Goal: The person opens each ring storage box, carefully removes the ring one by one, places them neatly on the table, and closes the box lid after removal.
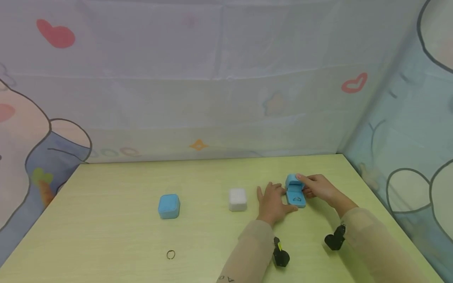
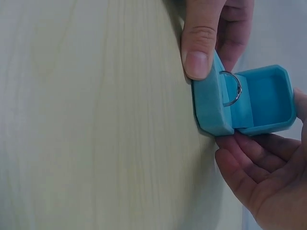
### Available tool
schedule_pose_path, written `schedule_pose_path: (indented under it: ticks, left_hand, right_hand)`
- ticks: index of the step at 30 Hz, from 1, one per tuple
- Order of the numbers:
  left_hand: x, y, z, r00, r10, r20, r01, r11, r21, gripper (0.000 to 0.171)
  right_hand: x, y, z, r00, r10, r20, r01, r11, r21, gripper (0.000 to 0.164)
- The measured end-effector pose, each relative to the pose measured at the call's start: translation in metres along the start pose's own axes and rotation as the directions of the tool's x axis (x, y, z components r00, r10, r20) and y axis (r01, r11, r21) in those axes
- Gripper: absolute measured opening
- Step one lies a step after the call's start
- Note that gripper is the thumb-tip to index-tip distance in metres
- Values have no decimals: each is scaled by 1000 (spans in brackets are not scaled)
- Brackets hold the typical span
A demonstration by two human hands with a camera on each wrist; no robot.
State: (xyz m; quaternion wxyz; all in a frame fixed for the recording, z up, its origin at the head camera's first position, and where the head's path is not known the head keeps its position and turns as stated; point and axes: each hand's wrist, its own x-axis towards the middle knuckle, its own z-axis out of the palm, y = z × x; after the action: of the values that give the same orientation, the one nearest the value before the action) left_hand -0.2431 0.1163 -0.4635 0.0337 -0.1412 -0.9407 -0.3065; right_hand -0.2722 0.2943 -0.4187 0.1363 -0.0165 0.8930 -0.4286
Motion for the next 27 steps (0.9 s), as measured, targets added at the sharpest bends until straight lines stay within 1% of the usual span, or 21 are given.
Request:
schedule_pose_path:
  ticks: [7,14,22,27]
  left_hand:
    - [1,1,0,1000,0,3,0,1000,-9,54]
    - [1,1,1,1000,-5,17,5,1000,5,55]
    - [0,1,3,1000,5,9,-5,1000,-1,55]
    - [1,0,3,1000,7,12,-7,1000,-9,55]
  right_hand:
    - [-4,1,3,999,-10,-41,10,1000,17,82]
    - [-5,6,4,998,9,-68,-7,999,40,84]
    - [-10,7,5,994,-36,-101,42,997,63,77]
    - [-15,9,5,990,-68,-122,77,994,74,75]
